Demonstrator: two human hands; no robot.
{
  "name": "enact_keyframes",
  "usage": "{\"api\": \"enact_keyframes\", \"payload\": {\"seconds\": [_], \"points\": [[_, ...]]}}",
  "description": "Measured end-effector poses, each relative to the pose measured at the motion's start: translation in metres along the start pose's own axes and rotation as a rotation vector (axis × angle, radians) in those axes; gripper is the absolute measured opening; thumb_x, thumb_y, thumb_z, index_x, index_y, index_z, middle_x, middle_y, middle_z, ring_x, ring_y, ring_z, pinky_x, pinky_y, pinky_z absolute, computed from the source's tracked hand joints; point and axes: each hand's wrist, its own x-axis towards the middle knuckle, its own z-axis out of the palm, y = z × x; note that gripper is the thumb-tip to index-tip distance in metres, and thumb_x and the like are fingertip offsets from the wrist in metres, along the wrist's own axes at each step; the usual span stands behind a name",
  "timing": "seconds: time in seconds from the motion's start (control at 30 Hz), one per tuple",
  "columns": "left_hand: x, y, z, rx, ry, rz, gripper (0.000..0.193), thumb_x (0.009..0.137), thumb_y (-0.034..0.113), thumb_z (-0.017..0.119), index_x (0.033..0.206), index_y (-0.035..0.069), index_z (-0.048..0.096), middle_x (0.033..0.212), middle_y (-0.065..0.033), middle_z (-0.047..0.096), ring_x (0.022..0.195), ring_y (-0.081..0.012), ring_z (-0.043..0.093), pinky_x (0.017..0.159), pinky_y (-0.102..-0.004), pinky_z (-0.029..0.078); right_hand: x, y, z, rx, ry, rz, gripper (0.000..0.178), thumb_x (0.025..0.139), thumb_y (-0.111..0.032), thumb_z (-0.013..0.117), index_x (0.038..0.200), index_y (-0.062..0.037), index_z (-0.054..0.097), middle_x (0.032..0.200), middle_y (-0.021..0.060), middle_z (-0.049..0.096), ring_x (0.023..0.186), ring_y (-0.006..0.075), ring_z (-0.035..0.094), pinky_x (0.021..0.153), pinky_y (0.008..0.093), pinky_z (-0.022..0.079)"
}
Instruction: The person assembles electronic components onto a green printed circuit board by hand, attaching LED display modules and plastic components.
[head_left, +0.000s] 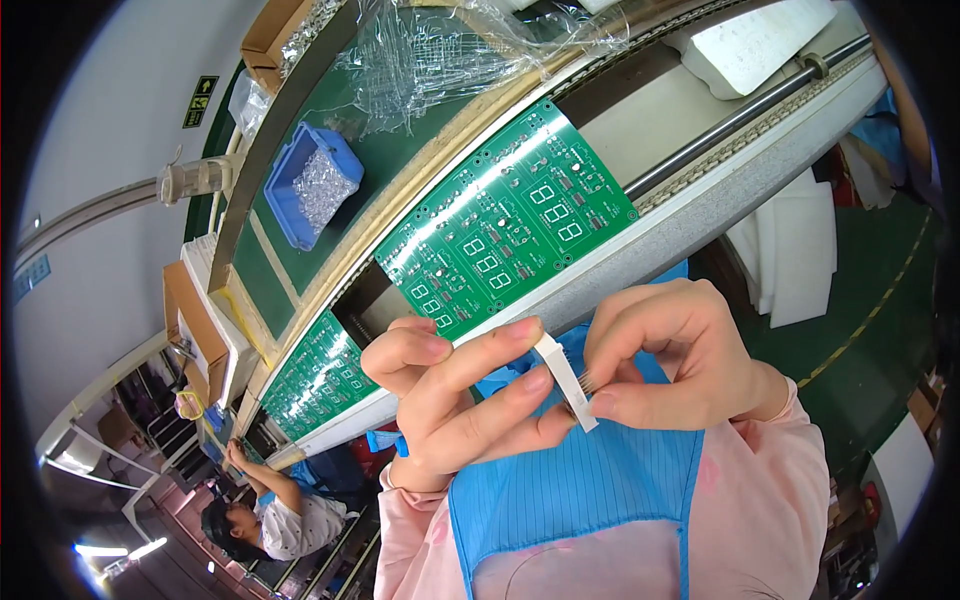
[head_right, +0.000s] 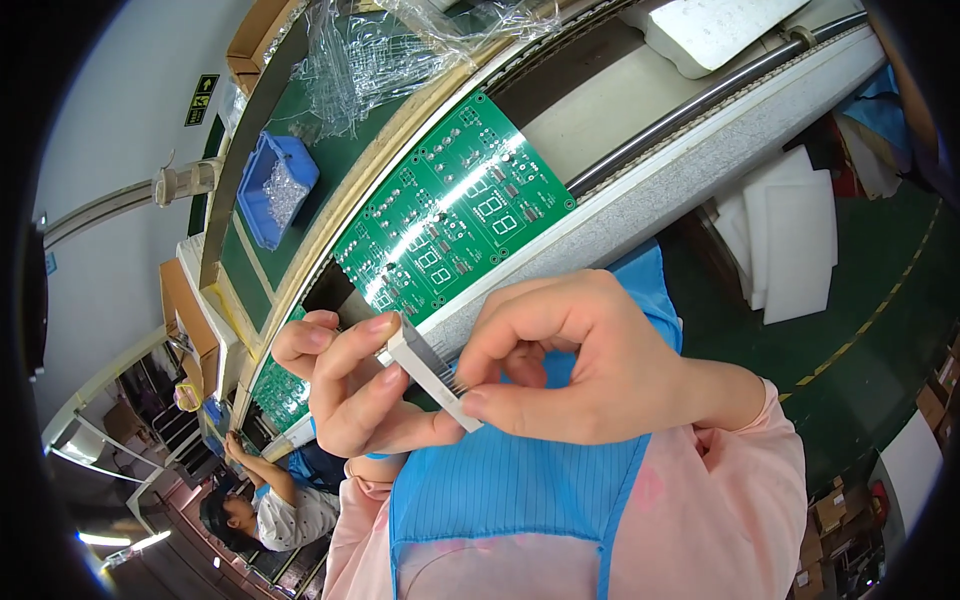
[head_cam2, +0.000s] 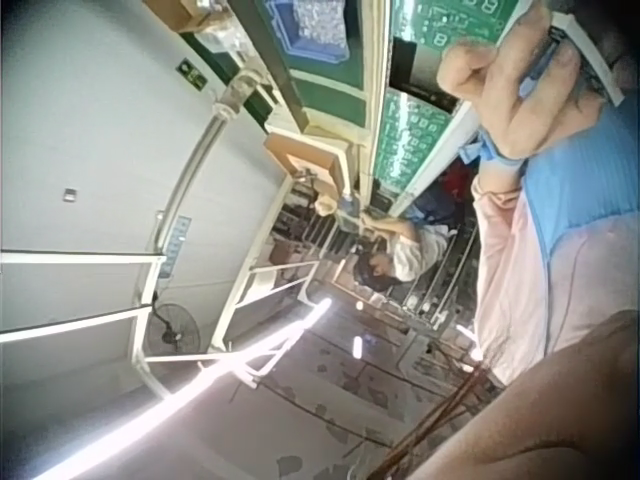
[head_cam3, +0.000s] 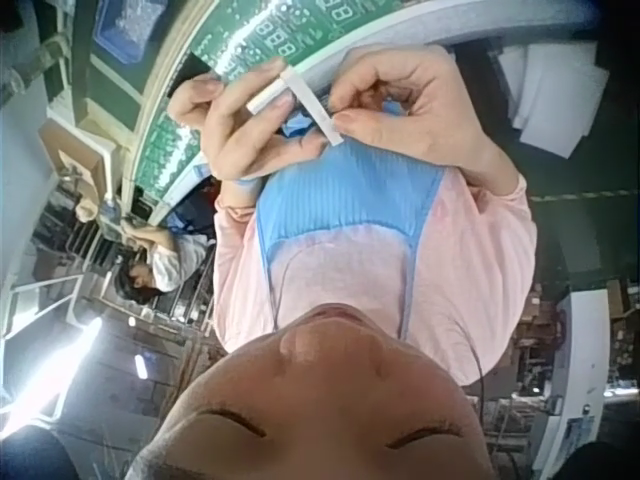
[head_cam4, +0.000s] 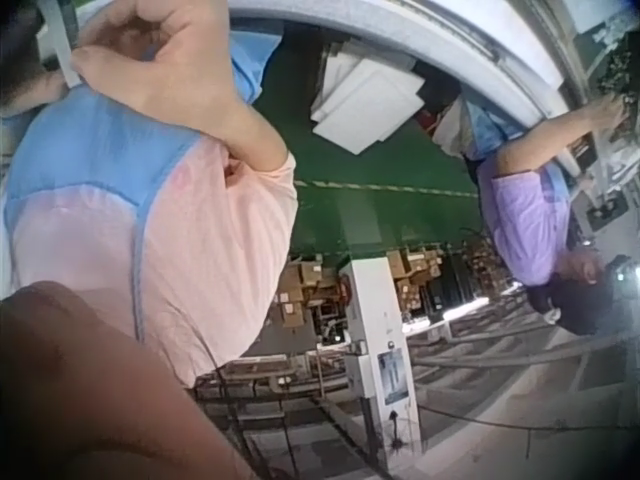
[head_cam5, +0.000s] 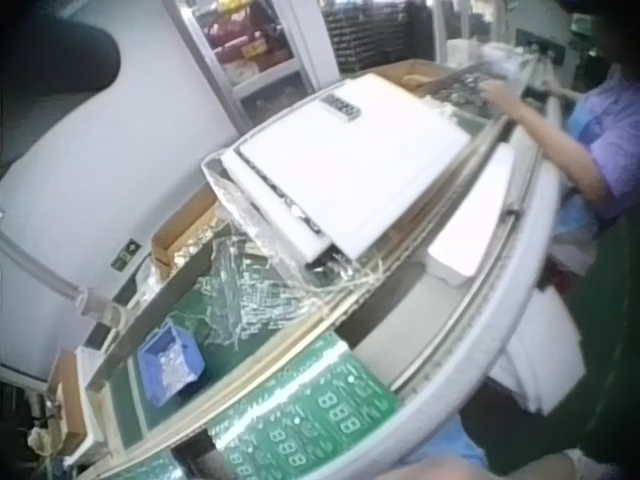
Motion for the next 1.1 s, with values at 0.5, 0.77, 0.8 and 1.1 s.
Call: {"api": "enact_keyframes", "payload": {"seconds": [0.5, 0.77, 0.8, 1.1], "points": [[0.004, 0.002, 0.002, 0.052, -0.125, 0.0, 0.048, 0.07, 0.055, 0.084, 0.101, 0.02, 0.069, 0.108, -0.0065, 0.073, 0.101, -0.0277, 0.045, 0.085, -0.039, 0.034, -0.001, 0.012, -0.014, 0.237, 0.008, 0.23, 0.008, 0.092, -0.007, 0.068, 0.09, 0.0002, 0.069, 0.084, 0.0002, 0.067, 0.071, 0.0018, 0.057, 0.059, 0.0196, 0.044], [0.012, 0.0, 0.015, 0.173, -0.332, -0.097, 0.046, 0.068, 0.043, 0.085, 0.105, 0.016, 0.074, 0.114, -0.005, 0.071, 0.099, -0.0284, 0.045, 0.088, -0.0359, 0.036, -0.002, 0.021, -0.033, -0.3, 0.181, 0.121, 0.002, 0.087, -0.003, 0.069, 0.088, -0.0017, 0.068, 0.084, 0.0042, 0.066, 0.073, 0.0112, 0.061, 0.064, 0.0249, 0.047], [0.015, -0.005, 0.021, 0.211, -0.308, -0.173, 0.048, 0.065, 0.036, 0.085, 0.106, 0.014, 0.074, 0.116, -0.0054, 0.07, 0.1, -0.0289, 0.045, 0.09, -0.0372, 0.037, -0.002, 0.023, -0.035, -0.537, 0.287, -0.058, 0.005, 0.084, -0.003, 0.071, 0.088, -0.0022, 0.069, 0.084, 0.0046, 0.066, 0.076, 0.0159, 0.065, 0.066, 0.0265, 0.05], [0.02, -0.024, 0.064, 0.334, -0.339, -0.313, 0.052, 0.058, 0.02, 0.081, 0.109, 0.01, 0.075, 0.122, -0.0057, 0.066, 0.107, -0.0313, 0.046, 0.1, -0.0438, 0.035, 0.013, 0.047, -0.063, -1.408, 0.462, -0.344, 0.012, 0.078, -0.012, 0.072, 0.089, -0.0064, 0.072, 0.104, 0.0025, 0.069, 0.111, 0.0243, 0.06, 0.089, 0.0391, 0.047]]}}
